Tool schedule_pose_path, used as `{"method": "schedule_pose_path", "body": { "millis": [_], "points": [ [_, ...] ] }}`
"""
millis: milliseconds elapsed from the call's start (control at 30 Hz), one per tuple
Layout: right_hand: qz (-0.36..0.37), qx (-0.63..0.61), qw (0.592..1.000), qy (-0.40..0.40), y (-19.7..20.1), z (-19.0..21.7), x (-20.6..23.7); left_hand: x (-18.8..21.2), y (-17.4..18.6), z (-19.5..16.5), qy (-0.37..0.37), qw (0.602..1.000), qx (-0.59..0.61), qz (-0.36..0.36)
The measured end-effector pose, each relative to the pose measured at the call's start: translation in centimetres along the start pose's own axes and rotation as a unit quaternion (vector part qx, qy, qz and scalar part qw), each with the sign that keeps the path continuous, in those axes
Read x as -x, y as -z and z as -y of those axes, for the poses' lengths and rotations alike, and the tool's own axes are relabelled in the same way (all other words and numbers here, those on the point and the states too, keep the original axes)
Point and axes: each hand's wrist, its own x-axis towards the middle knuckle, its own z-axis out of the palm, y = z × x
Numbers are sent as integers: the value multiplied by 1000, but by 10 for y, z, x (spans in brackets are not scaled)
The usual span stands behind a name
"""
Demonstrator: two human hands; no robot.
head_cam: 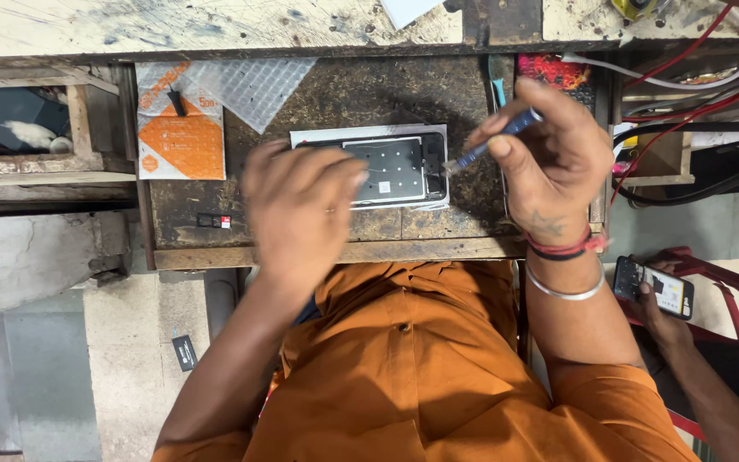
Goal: The person works on a disassembled smartphone chassis, using a small screwdriver to adjust internal components and a pen-like tool to clean or scrape surfaces. They then handle a black phone battery, peeling off a protective film and applying a sticker to its surface.
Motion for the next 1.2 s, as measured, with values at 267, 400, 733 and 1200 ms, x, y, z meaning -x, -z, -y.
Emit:
{"method": "schedule_pose_path", "body": {
  "millis": [267,400,733,1200],
  "points": [
    [14,141,989,41,7,7,22,49,53,58,100,983,-149,-45],
    [2,129,991,35,5,3,25,56,54,63,120,982,-137,-49],
    [4,164,985,55,4,0,25,60,50,65,123,979,-159,-45],
    [79,174,975,115,-3,15,10,30,36,44,8,1000,-22,-17]
  ]
}}
